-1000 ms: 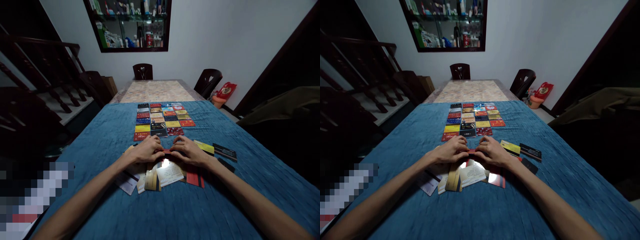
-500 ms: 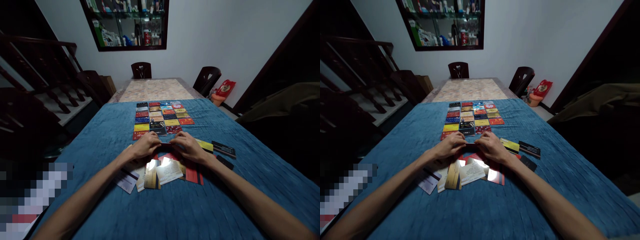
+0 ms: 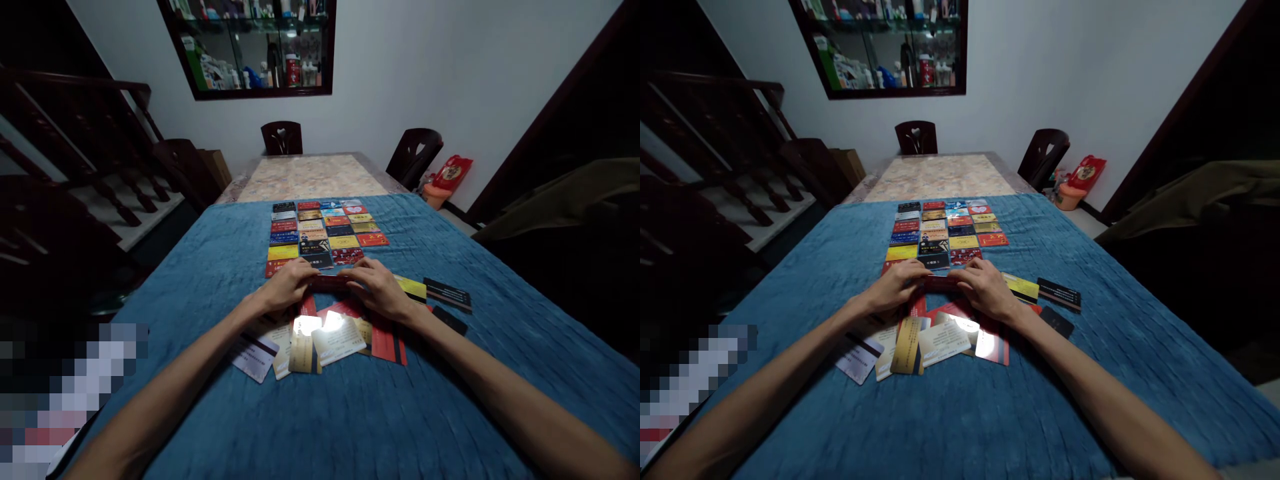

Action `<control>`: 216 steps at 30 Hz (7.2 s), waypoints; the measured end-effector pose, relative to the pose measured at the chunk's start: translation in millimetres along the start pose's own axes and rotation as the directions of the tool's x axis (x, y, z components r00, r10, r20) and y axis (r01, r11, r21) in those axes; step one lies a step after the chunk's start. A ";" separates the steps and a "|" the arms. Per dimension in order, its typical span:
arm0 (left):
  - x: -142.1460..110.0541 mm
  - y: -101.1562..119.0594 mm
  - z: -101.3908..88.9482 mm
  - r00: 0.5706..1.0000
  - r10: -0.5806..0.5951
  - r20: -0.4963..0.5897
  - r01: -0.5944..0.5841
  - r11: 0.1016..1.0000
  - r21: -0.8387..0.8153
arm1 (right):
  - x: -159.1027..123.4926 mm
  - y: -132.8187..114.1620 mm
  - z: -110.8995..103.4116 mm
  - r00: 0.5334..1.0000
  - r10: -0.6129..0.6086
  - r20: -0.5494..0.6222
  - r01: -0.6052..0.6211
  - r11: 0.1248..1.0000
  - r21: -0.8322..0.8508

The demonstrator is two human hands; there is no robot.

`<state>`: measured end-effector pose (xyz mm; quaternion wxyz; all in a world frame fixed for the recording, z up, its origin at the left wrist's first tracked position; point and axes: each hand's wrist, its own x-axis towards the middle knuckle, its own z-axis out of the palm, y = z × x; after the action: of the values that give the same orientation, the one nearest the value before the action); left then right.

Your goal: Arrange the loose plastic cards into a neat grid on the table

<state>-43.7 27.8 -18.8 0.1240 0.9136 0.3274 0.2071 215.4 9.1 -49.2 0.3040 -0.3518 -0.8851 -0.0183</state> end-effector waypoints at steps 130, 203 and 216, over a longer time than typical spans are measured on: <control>67.8 -197.7 -61.9 0.928 -0.361 0.092 0.309 0.884 0.351 | 238.5 100.1 115.8 0.907 0.137 0.398 -0.109 0.990 -0.093; -52.6 -32.1 -24.1 0.986 -0.150 -0.071 0.164 0.941 0.295 | 78.3 -111.9 43.3 0.902 -0.055 0.428 0.075 0.997 -0.030; -67.5 -15.4 -38.8 0.987 -0.159 0.002 0.157 0.978 0.137 | 66.7 -92.7 30.6 0.891 -0.059 0.450 0.061 0.998 0.009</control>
<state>-117.1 -0.9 -10.2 0.0796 0.8923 0.4115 0.1679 102.7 -12.3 -20.5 0.0893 -0.3198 -0.9418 0.0519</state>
